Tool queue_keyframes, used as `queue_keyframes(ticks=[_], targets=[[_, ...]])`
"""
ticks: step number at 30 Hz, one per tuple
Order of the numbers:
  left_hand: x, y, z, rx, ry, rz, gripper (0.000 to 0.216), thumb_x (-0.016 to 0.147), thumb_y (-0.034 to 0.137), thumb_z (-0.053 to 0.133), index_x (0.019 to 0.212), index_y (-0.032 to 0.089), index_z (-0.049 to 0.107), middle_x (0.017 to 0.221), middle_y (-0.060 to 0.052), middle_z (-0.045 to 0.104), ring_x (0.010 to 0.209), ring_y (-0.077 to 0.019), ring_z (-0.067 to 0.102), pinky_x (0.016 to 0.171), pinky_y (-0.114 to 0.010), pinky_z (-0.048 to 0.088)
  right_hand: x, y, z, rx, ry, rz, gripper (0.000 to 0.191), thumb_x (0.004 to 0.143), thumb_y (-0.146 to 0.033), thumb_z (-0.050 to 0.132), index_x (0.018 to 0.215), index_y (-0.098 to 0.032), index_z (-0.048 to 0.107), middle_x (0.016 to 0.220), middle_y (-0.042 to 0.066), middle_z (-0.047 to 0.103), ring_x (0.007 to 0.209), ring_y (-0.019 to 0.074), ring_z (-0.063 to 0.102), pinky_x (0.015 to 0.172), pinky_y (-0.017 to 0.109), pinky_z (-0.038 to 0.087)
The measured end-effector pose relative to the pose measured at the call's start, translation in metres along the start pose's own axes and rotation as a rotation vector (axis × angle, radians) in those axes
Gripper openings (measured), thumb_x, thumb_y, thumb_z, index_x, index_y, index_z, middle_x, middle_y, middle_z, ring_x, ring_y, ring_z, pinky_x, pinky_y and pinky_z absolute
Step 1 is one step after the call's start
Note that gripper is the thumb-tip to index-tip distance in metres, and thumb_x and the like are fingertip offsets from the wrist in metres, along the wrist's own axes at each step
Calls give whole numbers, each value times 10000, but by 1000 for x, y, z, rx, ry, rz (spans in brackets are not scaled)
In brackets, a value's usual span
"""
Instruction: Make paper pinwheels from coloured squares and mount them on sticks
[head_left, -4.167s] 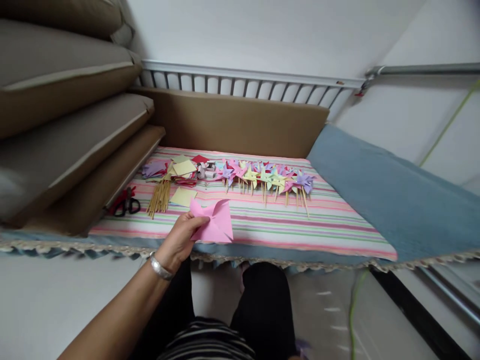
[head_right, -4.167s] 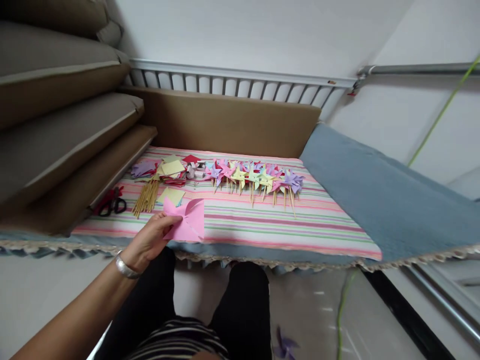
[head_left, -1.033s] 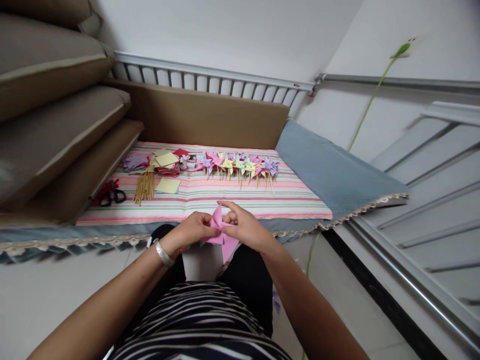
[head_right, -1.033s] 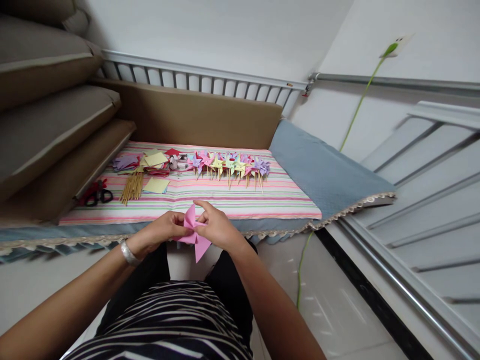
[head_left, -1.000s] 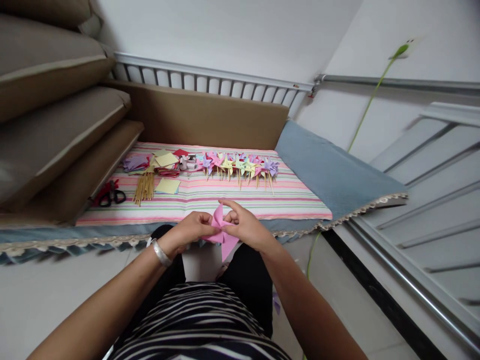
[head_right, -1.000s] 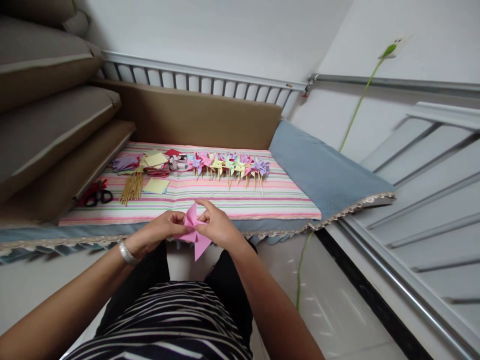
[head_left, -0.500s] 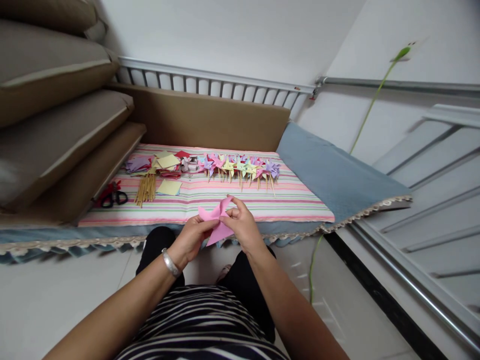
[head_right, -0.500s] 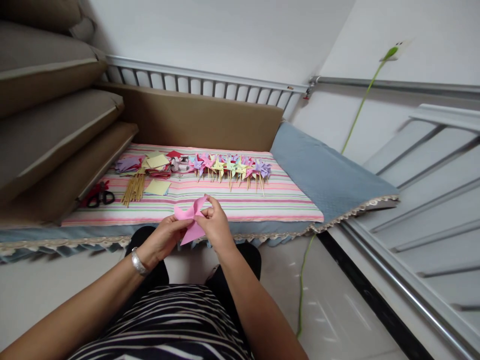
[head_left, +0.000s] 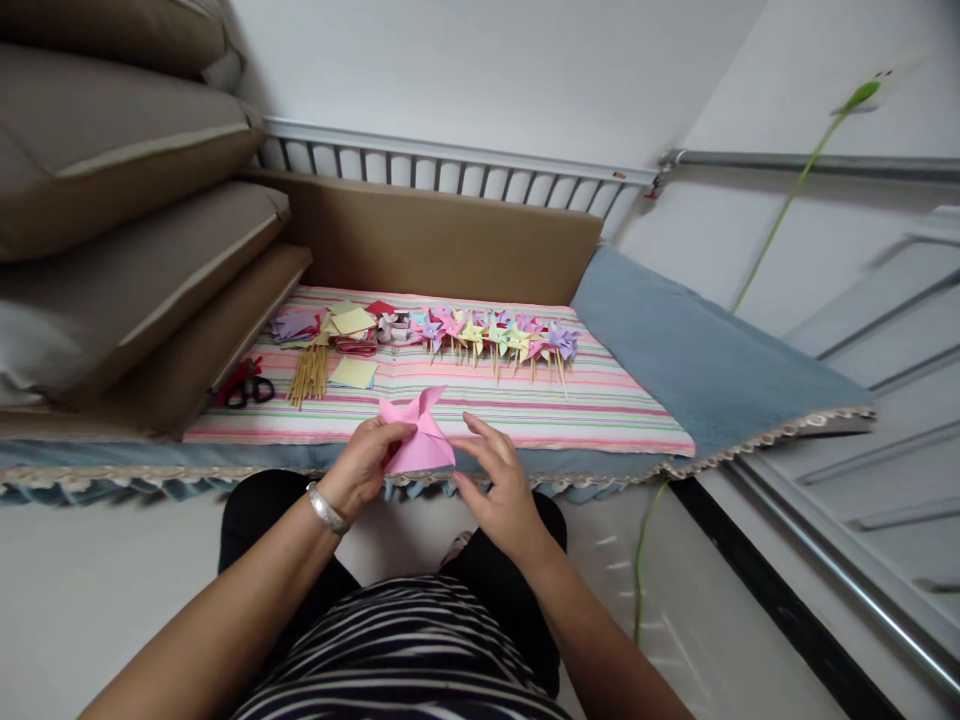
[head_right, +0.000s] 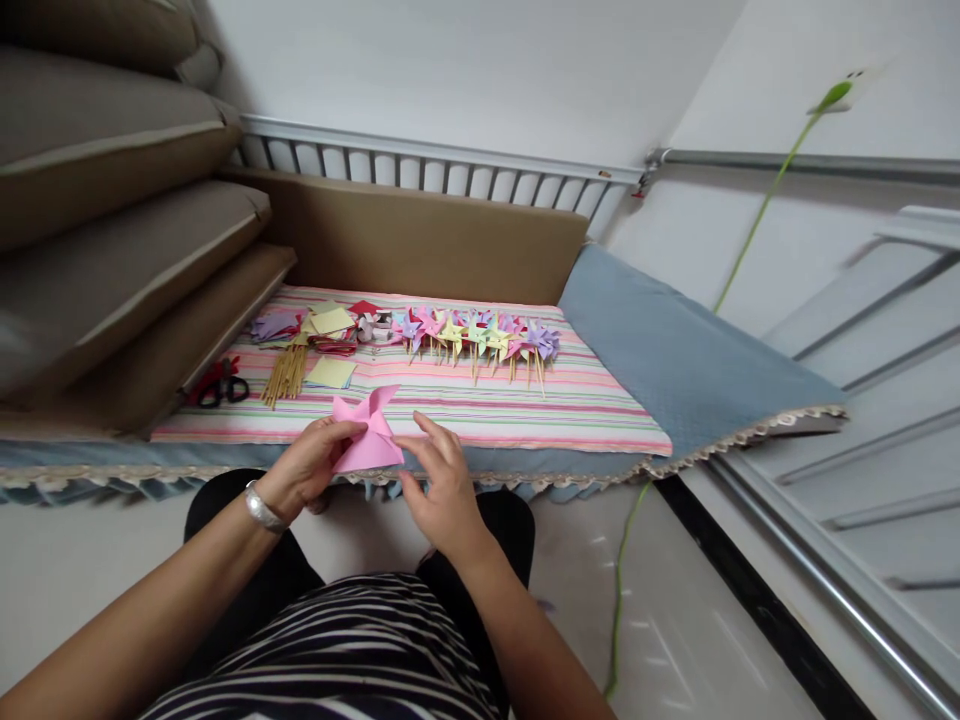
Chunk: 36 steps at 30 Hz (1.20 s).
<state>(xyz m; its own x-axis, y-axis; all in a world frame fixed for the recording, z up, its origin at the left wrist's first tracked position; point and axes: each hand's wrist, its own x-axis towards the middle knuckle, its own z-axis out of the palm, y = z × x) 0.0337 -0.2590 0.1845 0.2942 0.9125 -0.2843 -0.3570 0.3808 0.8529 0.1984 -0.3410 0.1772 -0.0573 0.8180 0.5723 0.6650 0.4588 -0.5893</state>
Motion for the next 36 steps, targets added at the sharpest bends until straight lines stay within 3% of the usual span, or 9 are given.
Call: queue_keyframes(ticks=[6,12,21,30,36], targets=[[3,-4,0,20,-22,-19,157,517,175,721,613,120,609,499,9,597,457,-107,490,486,-238,350,-4,1,19,-215,34,-75,301,782,-82,501,1023,-229,605,1434,89,322,1296,265,313,1017,510,336],[3,-4,5,44,4,22,158,507,158,710,616,119,603,516,14,597,465,-98,491,489,-223,354,0,5,17,-233,103,-82,176,813,-124,501,883,-213,635,1328,107,464,1237,263,391,992,502,367],[4,-7,2,143,10,73,172,548,177,686,694,110,625,620,-20,642,530,-128,549,527,-243,390,-1,9,15,-238,74,18,168,823,-155,518,930,-196,641,1195,126,569,1124,251,492,961,457,395],[5,-6,6,130,14,66,119,525,150,688,598,127,596,532,10,597,472,-100,496,480,-220,344,-1,3,13,-198,112,15,148,833,-175,519,893,-227,644,1121,93,613,1062,232,539,927,426,412],[5,-6,5,158,30,71,133,515,168,689,590,122,590,510,14,573,454,-101,478,475,-228,328,2,0,15,-164,47,77,231,799,-95,485,935,-223,622,949,63,665,932,223,584,837,386,437]])
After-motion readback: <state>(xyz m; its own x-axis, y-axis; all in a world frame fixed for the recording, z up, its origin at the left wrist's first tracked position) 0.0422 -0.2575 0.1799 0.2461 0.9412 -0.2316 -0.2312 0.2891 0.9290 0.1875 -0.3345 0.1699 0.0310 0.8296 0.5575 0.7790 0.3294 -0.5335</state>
